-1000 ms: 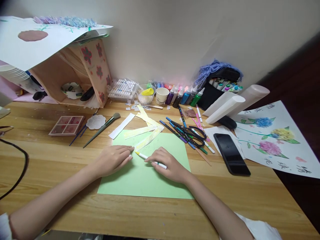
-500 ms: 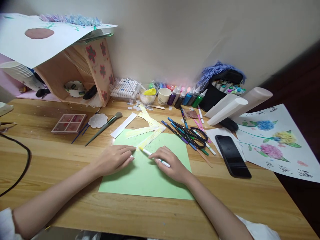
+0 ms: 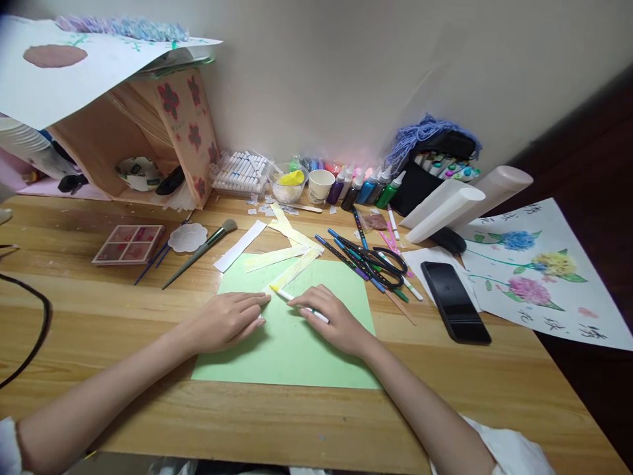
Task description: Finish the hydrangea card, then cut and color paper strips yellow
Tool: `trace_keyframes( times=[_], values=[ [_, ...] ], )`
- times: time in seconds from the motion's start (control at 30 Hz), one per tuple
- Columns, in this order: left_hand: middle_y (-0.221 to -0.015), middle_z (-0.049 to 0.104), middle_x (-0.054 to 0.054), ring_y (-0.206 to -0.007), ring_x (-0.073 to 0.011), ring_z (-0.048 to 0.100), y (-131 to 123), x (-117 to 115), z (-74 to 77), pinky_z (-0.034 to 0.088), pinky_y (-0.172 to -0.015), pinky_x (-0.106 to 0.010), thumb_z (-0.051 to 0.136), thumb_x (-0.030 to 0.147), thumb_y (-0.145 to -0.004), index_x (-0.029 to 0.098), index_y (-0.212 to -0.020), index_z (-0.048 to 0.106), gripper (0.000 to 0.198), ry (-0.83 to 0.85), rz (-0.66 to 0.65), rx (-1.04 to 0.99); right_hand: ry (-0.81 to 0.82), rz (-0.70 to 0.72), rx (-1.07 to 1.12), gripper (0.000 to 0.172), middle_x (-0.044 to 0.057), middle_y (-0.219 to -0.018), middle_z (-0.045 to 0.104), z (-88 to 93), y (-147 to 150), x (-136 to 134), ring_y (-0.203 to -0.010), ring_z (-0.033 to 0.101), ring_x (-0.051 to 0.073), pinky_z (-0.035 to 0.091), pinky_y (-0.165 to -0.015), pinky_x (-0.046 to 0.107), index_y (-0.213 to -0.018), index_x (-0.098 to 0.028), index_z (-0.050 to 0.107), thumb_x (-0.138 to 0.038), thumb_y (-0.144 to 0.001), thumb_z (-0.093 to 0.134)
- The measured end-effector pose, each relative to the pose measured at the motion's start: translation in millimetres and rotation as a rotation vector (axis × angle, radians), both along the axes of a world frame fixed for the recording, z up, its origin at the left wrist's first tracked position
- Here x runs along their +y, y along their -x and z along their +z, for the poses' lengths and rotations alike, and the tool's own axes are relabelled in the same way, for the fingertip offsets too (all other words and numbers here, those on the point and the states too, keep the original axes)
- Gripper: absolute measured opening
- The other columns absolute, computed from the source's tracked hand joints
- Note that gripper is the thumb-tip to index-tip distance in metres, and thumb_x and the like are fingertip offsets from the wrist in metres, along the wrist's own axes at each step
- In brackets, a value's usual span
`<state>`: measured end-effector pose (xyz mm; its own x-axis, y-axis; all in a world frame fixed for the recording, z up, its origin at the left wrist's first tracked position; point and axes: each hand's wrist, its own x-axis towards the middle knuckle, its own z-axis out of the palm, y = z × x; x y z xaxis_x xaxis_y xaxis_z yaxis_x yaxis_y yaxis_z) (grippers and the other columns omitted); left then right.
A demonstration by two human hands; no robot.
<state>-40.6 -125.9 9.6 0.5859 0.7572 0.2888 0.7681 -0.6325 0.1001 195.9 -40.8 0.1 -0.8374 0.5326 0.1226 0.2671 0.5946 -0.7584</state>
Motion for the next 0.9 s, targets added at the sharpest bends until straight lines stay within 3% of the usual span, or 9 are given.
trace_keyframes(
  times=[0.43, 0.7, 0.8, 0.9],
  values=[
    [-0.107, 0.067, -0.011, -0.103, -0.0222, 0.062, 0.7, -0.3, -1.8, 0.053, -0.084, -0.033, 0.034, 0.026, -0.094, 0.014, -0.090, 0.058, 0.027, 0.050, 0.021, 0.012, -0.057, -0.179, 0.045, 0.023, 0.005, -0.089, 0.063, -4.8, -5.2, 6.6, -0.086, 0.054, 0.021, 0.041, -0.079, 0.036, -0.105, -0.024, 0.061, -0.027, -0.094, 0.041],
    [-0.102, 0.068, -0.011, -0.103, -0.0230, 0.062, 8.6, 5.1, -2.4, 0.053, -0.085, -0.035, 0.034, 0.025, -0.094, 0.014, -0.084, 0.059, 0.029, 0.037, 0.004, 0.003, -0.123, -0.473, 0.174, 0.020, 0.005, -0.097, 0.059, -6.1, -14.4, 16.9, -0.093, 0.054, 0.021, 0.041, -0.081, 0.033, -0.105, -0.023, 0.058, -0.027, -0.093, 0.042],
    [-0.105, 0.067, -0.011, -0.105, -0.0228, 0.061, 18.7, 10.7, -3.4, 0.052, -0.086, -0.035, 0.035, 0.025, -0.094, 0.015, -0.084, 0.059, 0.028, 0.024, 0.063, -0.013, -0.122, -0.512, 0.190, 0.019, 0.005, -0.097, 0.058, -6.6, -16.4, 18.5, -0.093, 0.054, 0.020, 0.041, -0.080, 0.032, -0.103, -0.023, 0.058, -0.027, -0.093, 0.043],
    [-0.114, 0.063, -0.011, -0.104, -0.0210, 0.060, 30.1, 17.5, -4.0, 0.050, -0.086, -0.035, 0.034, 0.026, -0.094, 0.016, -0.083, 0.057, 0.028, 0.004, 0.258, -0.102, -0.099, -0.510, 0.199, 0.019, 0.005, -0.097, 0.057, -7.2, -16.3, 16.8, -0.092, 0.054, 0.019, 0.040, -0.079, 0.031, -0.104, -0.023, 0.057, -0.027, -0.093, 0.042]
  ],
)
